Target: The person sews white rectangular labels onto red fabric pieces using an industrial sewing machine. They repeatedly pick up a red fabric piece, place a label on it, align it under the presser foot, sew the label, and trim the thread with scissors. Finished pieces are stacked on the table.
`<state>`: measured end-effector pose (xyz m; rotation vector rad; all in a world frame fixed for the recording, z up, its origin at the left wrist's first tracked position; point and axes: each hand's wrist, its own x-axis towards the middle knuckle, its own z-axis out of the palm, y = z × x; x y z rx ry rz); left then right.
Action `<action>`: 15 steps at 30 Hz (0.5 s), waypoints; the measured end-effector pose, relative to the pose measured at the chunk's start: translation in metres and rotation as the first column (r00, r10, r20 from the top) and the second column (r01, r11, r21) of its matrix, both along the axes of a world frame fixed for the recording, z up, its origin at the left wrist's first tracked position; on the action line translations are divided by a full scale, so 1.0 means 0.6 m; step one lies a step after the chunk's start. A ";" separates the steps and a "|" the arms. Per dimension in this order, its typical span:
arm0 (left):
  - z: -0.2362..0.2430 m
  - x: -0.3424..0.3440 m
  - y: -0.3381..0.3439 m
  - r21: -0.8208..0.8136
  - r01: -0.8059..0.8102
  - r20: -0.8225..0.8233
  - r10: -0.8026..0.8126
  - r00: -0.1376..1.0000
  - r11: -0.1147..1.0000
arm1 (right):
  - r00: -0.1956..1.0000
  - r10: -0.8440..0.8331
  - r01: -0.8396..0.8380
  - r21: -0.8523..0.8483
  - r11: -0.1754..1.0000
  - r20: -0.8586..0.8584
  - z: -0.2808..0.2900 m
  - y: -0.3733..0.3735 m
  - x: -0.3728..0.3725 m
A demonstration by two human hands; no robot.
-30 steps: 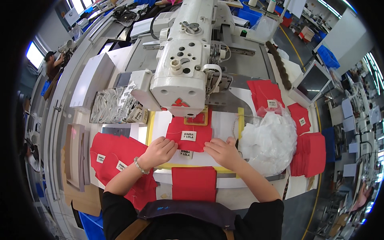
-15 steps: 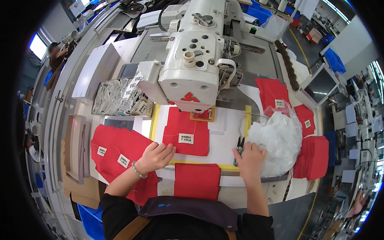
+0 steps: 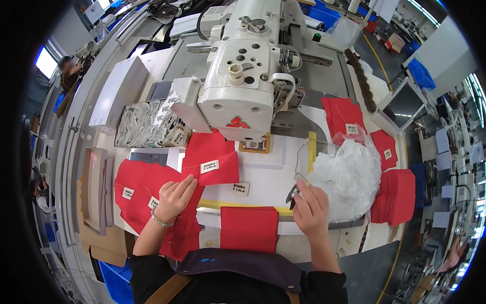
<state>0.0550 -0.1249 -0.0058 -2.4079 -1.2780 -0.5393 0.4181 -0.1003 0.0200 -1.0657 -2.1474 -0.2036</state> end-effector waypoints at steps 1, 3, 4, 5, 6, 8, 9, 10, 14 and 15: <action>0.000 -0.001 -0.004 -0.016 -0.003 0.000 0.003 1.000 1.000 | 0.988 0.094 -0.101 -0.055 0.993 -0.127 0.004 0.002 -0.011; -0.001 -0.006 -0.013 -0.036 -0.020 0.013 0.020 1.000 0.999 | 0.909 0.134 -0.262 -0.291 0.920 -0.395 0.007 0.003 -0.034; 0.000 -0.008 -0.016 -0.046 -0.028 0.020 0.029 0.999 0.999 | 0.855 0.059 -0.334 -0.460 0.823 -0.516 0.007 0.002 -0.045; 0.002 -0.011 -0.017 -0.047 -0.030 0.029 0.031 0.999 0.998 | 0.791 -0.044 -0.420 -0.593 0.687 -0.610 0.007 0.002 -0.054; 0.005 -0.014 -0.019 -0.048 -0.035 0.037 0.037 0.999 0.998 | 0.820 -0.050 -0.422 -0.661 0.620 -0.570 0.008 0.011 -0.065; 0.013 -0.016 -0.022 -0.049 -0.037 0.044 0.039 0.998 0.998 | 0.871 -0.050 -0.409 -0.779 0.475 -0.488 0.015 0.048 -0.084; 0.015 -0.018 -0.025 -0.048 -0.043 0.041 0.045 0.998 0.998 | 0.892 -0.036 -0.401 -0.826 0.395 -0.450 0.012 0.064 -0.096; 0.017 -0.017 -0.025 -0.046 -0.044 0.042 0.046 0.998 0.998 | 0.881 -0.005 -0.438 -0.820 0.368 -0.472 -0.001 0.075 -0.104; 0.018 -0.016 -0.027 -0.044 -0.039 0.050 0.041 0.998 0.998 | 0.959 0.041 -0.265 -0.835 0.482 -0.280 -0.013 0.110 -0.143; 0.018 -0.017 -0.028 -0.042 -0.043 0.051 0.045 0.998 0.998 | 0.977 0.072 -0.200 -0.751 0.629 -0.200 -0.022 0.118 -0.149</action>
